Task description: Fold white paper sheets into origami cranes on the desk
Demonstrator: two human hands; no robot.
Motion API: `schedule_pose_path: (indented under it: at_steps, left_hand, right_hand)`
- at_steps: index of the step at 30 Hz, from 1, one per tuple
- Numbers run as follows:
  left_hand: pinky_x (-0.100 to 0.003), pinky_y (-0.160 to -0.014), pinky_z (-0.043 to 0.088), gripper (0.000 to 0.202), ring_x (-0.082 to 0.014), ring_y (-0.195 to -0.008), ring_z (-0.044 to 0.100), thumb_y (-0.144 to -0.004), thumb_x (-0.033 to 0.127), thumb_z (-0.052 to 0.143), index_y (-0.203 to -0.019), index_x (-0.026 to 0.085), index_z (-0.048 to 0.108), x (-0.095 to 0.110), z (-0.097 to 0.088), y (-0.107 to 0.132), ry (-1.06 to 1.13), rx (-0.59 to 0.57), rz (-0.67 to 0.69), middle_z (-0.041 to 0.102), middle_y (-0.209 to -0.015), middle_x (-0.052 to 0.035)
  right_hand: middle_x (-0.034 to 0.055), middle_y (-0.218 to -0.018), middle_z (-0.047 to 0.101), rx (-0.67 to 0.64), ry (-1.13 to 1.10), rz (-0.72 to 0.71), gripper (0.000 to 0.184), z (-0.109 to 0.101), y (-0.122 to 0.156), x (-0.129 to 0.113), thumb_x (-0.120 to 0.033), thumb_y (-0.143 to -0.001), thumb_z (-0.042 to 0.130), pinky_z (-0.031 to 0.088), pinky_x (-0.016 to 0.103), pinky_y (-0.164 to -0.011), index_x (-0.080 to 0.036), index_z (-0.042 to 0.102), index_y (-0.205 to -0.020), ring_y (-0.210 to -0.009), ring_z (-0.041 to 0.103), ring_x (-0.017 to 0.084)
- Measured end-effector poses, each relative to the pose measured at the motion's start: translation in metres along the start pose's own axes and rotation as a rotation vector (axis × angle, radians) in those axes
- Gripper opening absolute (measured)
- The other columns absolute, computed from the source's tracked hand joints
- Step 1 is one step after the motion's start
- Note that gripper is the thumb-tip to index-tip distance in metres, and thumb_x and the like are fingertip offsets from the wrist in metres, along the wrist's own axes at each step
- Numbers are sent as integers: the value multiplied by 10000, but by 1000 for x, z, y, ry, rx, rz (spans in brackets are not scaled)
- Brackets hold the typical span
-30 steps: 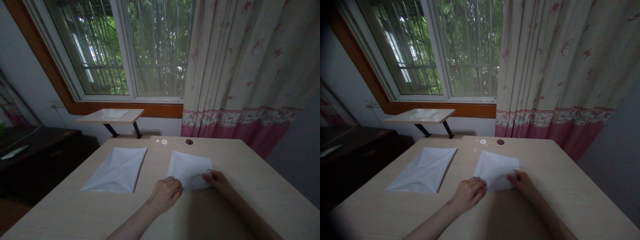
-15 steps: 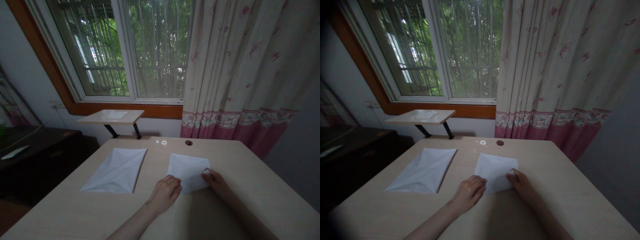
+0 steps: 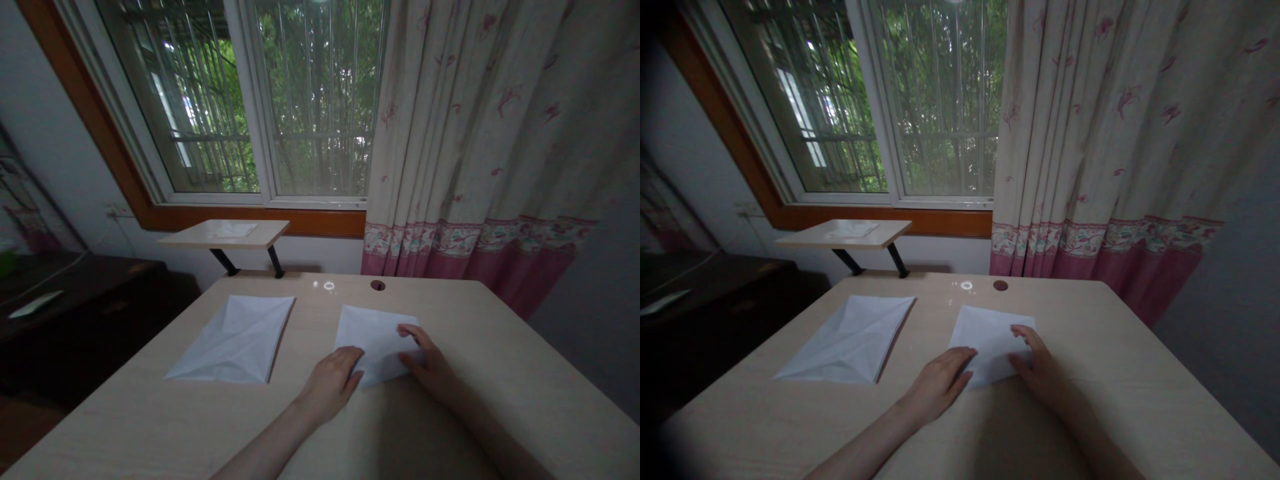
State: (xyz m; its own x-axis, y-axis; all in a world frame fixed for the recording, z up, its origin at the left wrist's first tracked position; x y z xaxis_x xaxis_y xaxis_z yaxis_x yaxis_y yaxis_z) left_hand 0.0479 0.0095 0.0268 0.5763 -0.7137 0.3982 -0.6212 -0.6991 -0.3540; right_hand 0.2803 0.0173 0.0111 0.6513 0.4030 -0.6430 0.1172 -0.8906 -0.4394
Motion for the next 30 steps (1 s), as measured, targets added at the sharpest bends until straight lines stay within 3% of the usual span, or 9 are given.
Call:
schedule_pose_path:
  at_steps: [4, 7, 14, 19, 23, 30]
  left_hand:
    - [-388, -998, 489, 338, -213, -1164, 581, -926, 207, 504, -1263, 190, 501, -6, 2, 0, -55, 40, -24, 633, -1233, -90]
    - [-407, -1009, 481, 345, -222, -1183, 569, -924, 206, 506, -1268, 185, 501, -10, 5, 0, -79, 52, -37, 629, -1245, -97]
    - [-412, -1021, 473, 344, -221, -1196, 563, -922, 206, 509, -1265, 170, 519, -11, 7, 1, -90, 51, -33, 617, -1275, -108]
    - [-404, -1034, 462, 326, -225, -1199, 559, -917, 202, 519, -1237, 153, 556, -9, 5, -1, -108, 30, -47, 612, -1286, -106]
    - [-389, -1035, 454, 314, -229, -1194, 559, -918, 208, 518, -1221, 152, 581, -8, 3, -2, -152, -24, -64, 599, -1306, -102]
    - [-404, -987, 451, 279, -236, -1121, 582, -925, 253, 524, -1189, 204, 602, -3, -1, 1, -192, -51, -65, 622, -1272, -56]
  right_hand:
    - [151, -1269, 541, 278, 255, -201, 480, -6, 3, -10, -397, -918, 484, 419, 529, -989, -209, 385, -1350, -1176, 510, 313]
    - [123, -1244, 566, 327, 389, -358, 431, -3, 9, -25, -245, -931, 469, 437, 501, -985, -239, 395, -1355, -1166, 524, 280]
    - [61, -1240, 625, 1, 493, -504, 411, 17, 23, -44, -111, -911, 405, 463, 444, -961, -272, 551, -1260, -1154, 546, 241]
    - [37, -1243, 643, -220, 526, -485, 425, 28, 20, -52, -113, -884, 448, 467, 416, -950, -284, 593, -1244, -1110, 584, 227]
    - [29, -1253, 641, -241, 555, -482, 380, 32, 17, -55, -144, -888, 500, 454, 412, -943, -294, 607, -1221, -1110, 586, 228]
    - [13, -1260, 634, -120, 638, -522, 394, 37, 20, -38, -93, -891, 484, 402, 402, -956, -319, 615, -1186, -1122, 565, 207]
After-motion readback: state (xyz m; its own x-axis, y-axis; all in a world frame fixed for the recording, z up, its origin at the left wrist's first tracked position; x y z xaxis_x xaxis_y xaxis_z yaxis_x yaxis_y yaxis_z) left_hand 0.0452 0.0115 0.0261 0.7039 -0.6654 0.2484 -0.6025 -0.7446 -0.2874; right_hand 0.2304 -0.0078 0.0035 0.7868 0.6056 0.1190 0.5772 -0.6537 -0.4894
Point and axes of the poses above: each hand's wrist, its own y-axis away from the middle knuckle, its own z-axis out of the palm, x = y × z, the point moved 5 cm from there along -y, towards the middle knuckle
